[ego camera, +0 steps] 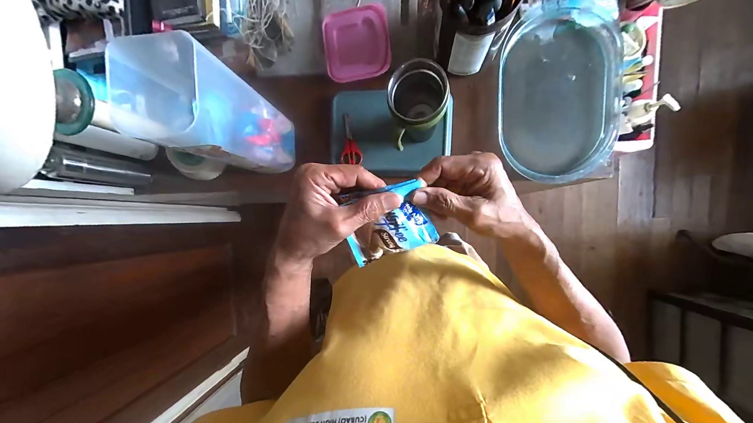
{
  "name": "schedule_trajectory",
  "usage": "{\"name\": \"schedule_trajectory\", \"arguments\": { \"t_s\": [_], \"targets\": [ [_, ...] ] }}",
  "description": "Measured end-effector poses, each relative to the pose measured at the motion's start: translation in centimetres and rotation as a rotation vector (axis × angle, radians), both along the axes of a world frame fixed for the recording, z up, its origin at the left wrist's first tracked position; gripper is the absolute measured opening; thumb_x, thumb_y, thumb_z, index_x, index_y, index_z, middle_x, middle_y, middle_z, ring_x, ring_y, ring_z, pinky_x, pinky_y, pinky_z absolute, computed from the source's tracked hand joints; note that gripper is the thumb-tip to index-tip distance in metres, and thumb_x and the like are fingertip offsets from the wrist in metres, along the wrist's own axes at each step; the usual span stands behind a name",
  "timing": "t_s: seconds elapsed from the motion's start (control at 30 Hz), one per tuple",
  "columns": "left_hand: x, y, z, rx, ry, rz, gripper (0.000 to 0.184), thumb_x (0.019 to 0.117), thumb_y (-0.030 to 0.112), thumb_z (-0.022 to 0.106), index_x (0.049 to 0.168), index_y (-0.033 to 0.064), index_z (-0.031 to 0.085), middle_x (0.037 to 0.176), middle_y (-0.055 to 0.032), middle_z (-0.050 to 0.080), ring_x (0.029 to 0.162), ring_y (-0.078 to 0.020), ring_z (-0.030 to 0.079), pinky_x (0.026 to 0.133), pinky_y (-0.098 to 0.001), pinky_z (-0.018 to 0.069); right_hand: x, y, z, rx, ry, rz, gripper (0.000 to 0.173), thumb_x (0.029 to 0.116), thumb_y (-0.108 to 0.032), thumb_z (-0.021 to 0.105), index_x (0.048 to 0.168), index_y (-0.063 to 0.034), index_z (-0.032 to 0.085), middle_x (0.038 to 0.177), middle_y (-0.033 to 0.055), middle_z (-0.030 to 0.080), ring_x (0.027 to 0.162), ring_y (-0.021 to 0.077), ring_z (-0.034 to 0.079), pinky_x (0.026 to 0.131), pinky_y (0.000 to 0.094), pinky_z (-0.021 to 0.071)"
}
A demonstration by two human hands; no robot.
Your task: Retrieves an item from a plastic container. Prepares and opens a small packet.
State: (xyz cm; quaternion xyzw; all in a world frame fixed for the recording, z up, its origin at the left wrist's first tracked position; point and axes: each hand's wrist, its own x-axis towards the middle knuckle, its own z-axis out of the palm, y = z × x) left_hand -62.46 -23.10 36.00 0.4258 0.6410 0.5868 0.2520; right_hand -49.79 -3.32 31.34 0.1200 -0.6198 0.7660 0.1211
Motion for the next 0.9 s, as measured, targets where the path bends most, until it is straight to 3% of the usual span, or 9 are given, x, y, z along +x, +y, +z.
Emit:
{"name": "schedule_trajectory", "arguments": {
  "t_s": [0.3,0.6,0.67,0.77,0.9],
  "targets": [
    [0.3,-0.1,1.0,-0.134,0.071,-0.045,0.014,0.092,0.004,0.06,0.094,-0.0001,0.073,0.082,0.0013,0.073,0.071,0.0013,0.066,0.066,-0.016,0.0566,-0.1,-0.8,0.1,-0.098,-0.095,-0.022,0.006,0.0953,-0.003,0.068,0.09,-0.0009,0.066,0.069,-0.0003,0.065,0.055,0.0018,0.057,0.048,0.0175,0.0459],
    [0.8,0.2,0.6,-0.114,0.173,-0.011,0.011,0.0949,0.007,0.067,0.094,0.0018,0.076,0.085,0.0,0.075,0.077,0.0001,0.069,0.072,-0.0175,0.0585,0.5,-1.1,0.1,-0.089,-0.056,-0.028,0.004,0.0962,-0.001,0.066,0.093,0.0003,0.064,0.071,0.0015,0.065,0.056,0.0034,0.058,0.049,0.0188,0.0469],
    [0.8,0.2,0.5,-0.113,0.197,-0.041,0.01,0.0935,0.007,0.068,0.092,0.0017,0.076,0.086,-0.0007,0.075,0.078,-0.0001,0.069,0.073,-0.0175,0.0586,0.6,-0.6,0.1,0.008,-0.027,0.007,0.006,0.0957,-0.002,0.066,0.098,0.0032,0.065,0.074,0.003,0.066,0.059,0.0041,0.06,0.052,0.0202,0.0506],
    [0.5,0.0,0.5,-0.14,0.248,-0.114,0.01,0.0918,0.008,0.068,0.09,0.0021,0.077,0.086,-0.0017,0.075,0.079,-0.0011,0.07,0.073,-0.018,0.0592,0.6,0.3,0.9,0.355,0.014,0.03,0.016,0.0956,-0.01,0.066,0.103,0.0044,0.066,0.074,0.0028,0.065,0.059,0.0029,0.057,0.054,0.0202,0.0506],
    [0.0,-0.1,0.1,-0.188,0.323,-0.216,0.01,0.0907,0.009,0.071,0.086,0.004,0.078,0.083,-0.0013,0.074,0.078,-0.0028,0.069,0.073,-0.0205,0.0585,0.4,0.8,1.6,0.714,0.087,0.057,0.015,0.0973,-0.014,0.062,0.09,-0.004,0.069,0.067,0.0009,0.06,0.056,0.0083,0.055,0.053,0.0283,0.0473]
  ]
}}
